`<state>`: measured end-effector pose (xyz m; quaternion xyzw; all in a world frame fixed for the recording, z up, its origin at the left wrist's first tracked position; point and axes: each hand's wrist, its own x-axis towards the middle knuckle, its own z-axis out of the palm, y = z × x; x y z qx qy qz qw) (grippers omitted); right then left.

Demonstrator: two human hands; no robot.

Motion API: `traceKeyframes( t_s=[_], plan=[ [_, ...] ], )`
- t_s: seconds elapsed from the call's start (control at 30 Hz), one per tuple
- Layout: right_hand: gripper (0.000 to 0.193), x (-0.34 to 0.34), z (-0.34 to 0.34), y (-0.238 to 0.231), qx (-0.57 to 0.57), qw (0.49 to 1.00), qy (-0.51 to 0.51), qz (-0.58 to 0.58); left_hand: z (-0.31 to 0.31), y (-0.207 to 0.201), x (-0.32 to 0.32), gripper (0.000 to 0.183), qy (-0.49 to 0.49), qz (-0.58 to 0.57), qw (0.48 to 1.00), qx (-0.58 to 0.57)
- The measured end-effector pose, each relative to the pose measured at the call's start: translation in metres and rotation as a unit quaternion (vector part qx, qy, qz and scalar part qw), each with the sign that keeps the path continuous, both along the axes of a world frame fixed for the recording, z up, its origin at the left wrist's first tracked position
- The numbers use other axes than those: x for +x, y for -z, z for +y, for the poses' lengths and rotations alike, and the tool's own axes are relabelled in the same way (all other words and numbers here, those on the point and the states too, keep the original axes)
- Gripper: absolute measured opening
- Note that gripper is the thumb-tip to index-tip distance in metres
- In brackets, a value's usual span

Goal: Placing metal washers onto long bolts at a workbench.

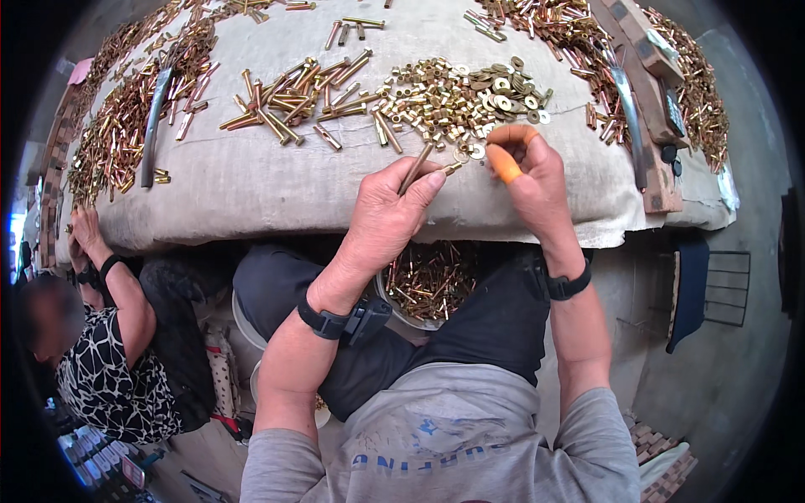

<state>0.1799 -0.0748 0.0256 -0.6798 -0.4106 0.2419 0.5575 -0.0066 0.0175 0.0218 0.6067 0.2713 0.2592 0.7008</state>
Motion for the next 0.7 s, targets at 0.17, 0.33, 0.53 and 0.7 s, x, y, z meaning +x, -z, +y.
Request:
traceKeyframes(
  t_s=[0.17,0.33,0.53,0.7],
  plan=[
    [0.016,-0.019,-0.018,0.0,0.012,0.987,-0.078,0.14,-0.005,-0.004,0.002,0.02,0.054,-0.005,0.997,-0.051],
    [0.016,-0.016,-0.023,0.005,0.002,0.979,-0.094,0.18,-0.003,-0.002,0.001,0.02,0.082,0.014,0.996,0.024],
    [0.01,-0.023,-0.024,0.002,-0.037,0.977,-0.076,0.197,-0.004,0.007,0.0,0.022,0.082,0.014,0.989,0.122],
    [0.01,-0.027,-0.023,0.001,-0.034,0.997,-0.057,0.029,-0.004,0.001,-0.003,0.016,0.088,0.038,0.986,0.136]
  ],
)
